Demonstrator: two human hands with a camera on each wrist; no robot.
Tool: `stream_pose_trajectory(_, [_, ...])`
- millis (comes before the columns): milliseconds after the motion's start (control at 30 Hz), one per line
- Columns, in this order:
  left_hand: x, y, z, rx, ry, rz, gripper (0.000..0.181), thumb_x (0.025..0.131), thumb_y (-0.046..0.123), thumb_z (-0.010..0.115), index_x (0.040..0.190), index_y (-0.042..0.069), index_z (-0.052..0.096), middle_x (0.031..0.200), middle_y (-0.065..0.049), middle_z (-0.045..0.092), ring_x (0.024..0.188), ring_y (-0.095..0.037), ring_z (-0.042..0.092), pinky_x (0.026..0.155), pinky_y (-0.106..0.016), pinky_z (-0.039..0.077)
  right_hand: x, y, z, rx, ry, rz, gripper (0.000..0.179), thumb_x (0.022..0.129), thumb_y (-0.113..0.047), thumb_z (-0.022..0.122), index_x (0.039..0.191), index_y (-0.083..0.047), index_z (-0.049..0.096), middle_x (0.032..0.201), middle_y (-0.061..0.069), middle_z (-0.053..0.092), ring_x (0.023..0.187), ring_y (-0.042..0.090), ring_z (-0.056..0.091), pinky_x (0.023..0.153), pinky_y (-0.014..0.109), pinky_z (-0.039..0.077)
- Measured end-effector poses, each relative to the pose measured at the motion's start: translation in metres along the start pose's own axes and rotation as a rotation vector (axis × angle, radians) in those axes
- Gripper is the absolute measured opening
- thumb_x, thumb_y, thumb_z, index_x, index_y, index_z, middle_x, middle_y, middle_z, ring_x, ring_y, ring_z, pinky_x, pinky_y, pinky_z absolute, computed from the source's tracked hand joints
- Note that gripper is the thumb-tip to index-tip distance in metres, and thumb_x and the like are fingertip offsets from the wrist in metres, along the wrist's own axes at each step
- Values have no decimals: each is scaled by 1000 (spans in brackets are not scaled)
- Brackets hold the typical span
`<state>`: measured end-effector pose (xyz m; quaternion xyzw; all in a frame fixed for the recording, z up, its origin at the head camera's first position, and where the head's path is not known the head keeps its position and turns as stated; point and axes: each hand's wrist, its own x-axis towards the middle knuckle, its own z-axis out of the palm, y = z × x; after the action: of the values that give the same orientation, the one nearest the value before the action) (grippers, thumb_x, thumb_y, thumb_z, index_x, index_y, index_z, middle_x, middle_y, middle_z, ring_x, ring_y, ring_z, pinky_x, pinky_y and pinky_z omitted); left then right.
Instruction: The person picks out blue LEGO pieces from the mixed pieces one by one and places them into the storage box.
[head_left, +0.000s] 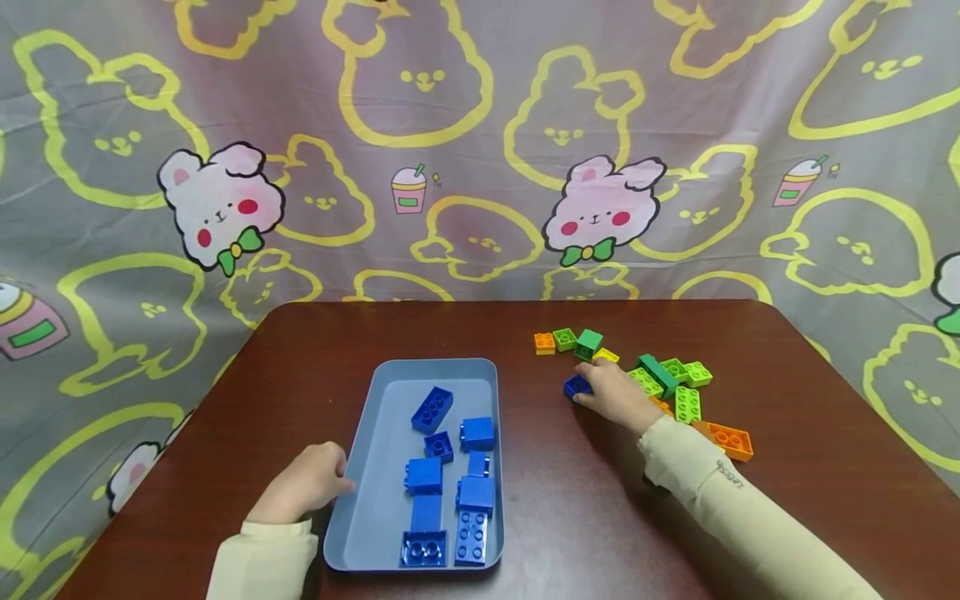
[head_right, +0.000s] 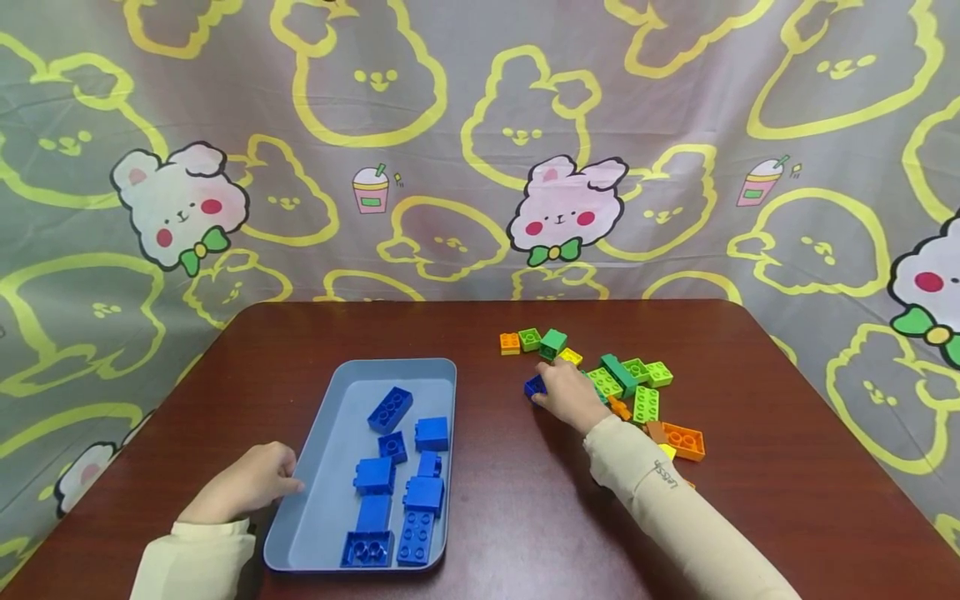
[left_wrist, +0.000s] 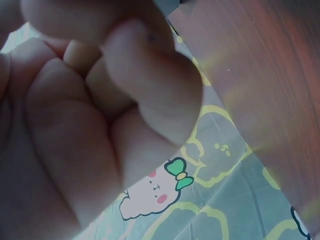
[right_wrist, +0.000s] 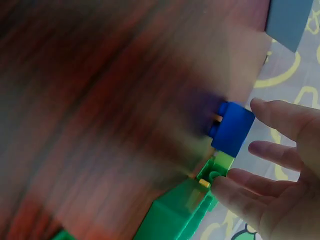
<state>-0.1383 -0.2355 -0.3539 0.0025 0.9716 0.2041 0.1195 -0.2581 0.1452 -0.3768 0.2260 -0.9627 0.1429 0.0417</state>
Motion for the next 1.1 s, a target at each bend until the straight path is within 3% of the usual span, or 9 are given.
stream_pose_trajectory(400, [-2,3,-1,10,5,0,34,74,1,68,52,5,43,47,-4,42,43,-13,39,43,-25,30,2,-4,9,-10,-23,-35,35,77,-8,70,107,5,57,89,18,55,78,28,56,65,37,48])
stream_pose_trajectory(633, [-2,3,-1,-23,19,14,42,73,0,67,49,10,34,45,2,26,43,-9,25,41,-22,22,4,-4,12,1,-1,-57,31,75,-2,70,102,6,57,85,18,56,76,28,56,62,36,48])
stream_pose_trajectory(1100, [-2,1,-1,-6,26,34,41,73,0,67,51,10,35,46,2,26,43,-10,26,42,-23,23,4,-6,10,2,20,-81,29,73,-1,71,98,4,58,81,14,55,73,26,55,60,34,47])
